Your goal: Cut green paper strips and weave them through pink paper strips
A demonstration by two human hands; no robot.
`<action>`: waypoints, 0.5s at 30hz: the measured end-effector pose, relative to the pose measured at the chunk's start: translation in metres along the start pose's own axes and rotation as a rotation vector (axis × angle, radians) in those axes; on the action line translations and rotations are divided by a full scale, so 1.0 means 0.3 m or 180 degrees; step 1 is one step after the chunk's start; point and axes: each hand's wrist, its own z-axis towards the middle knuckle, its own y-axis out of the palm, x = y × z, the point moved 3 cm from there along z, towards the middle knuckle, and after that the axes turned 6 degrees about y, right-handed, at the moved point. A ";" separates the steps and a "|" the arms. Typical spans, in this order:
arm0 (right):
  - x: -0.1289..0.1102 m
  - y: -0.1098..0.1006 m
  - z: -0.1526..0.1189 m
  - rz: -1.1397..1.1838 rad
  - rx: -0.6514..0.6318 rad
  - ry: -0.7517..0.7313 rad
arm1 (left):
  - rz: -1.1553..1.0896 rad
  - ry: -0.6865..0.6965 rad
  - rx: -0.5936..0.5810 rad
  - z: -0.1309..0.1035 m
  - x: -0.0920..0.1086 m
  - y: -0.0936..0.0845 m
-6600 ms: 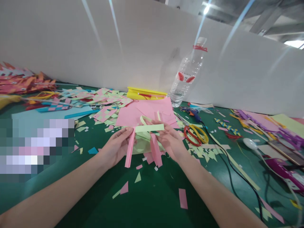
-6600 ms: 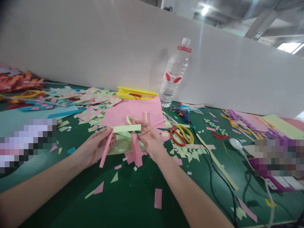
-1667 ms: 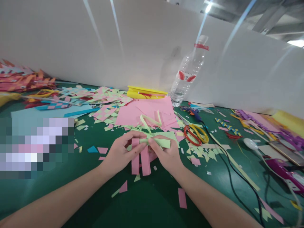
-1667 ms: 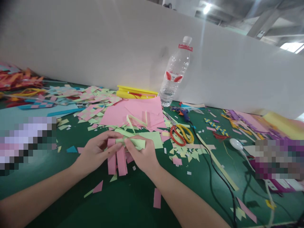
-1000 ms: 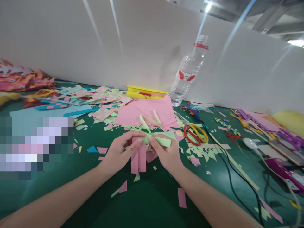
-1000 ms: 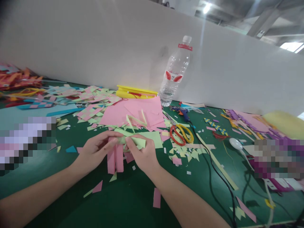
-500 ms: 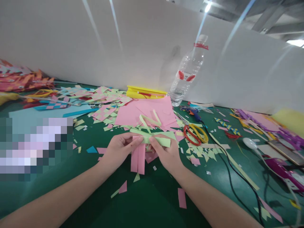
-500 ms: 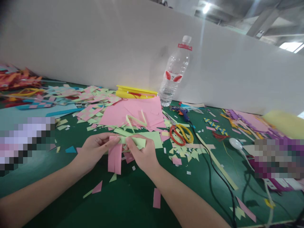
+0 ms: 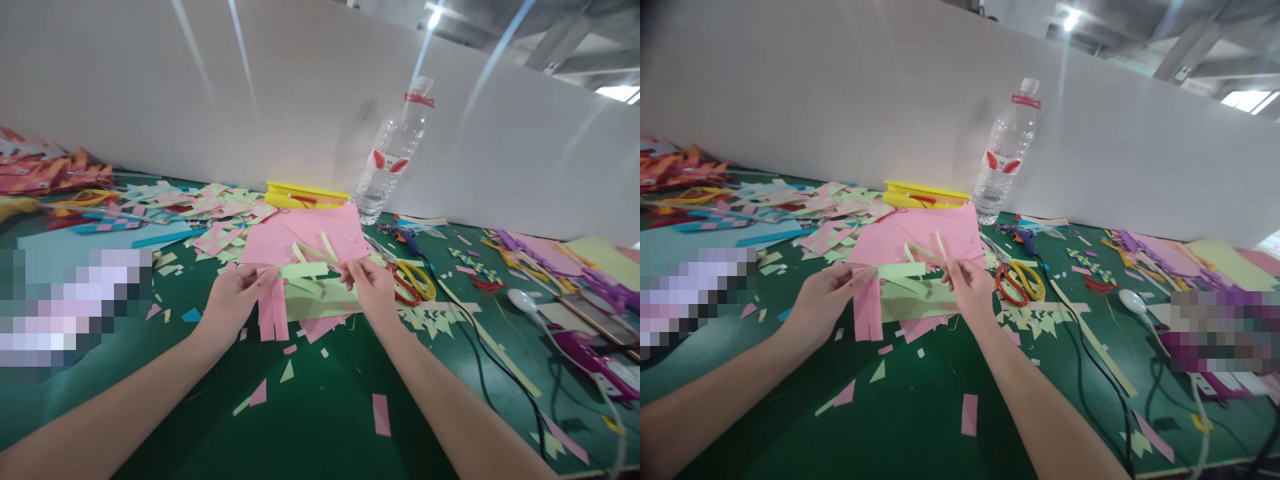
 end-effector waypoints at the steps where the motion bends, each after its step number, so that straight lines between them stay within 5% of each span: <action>1: 0.012 -0.008 0.011 -0.0205 -0.0015 -0.0041 | -0.0051 -0.0005 0.0036 0.004 -0.004 -0.003; 7: 0.077 -0.030 0.052 -0.2184 0.0132 -0.0934 | -0.0101 -0.0155 0.0169 0.007 -0.004 -0.010; 15: 0.128 -0.012 0.049 -0.3040 -0.0020 -0.0857 | -0.0090 -0.0106 0.0203 0.000 0.003 -0.001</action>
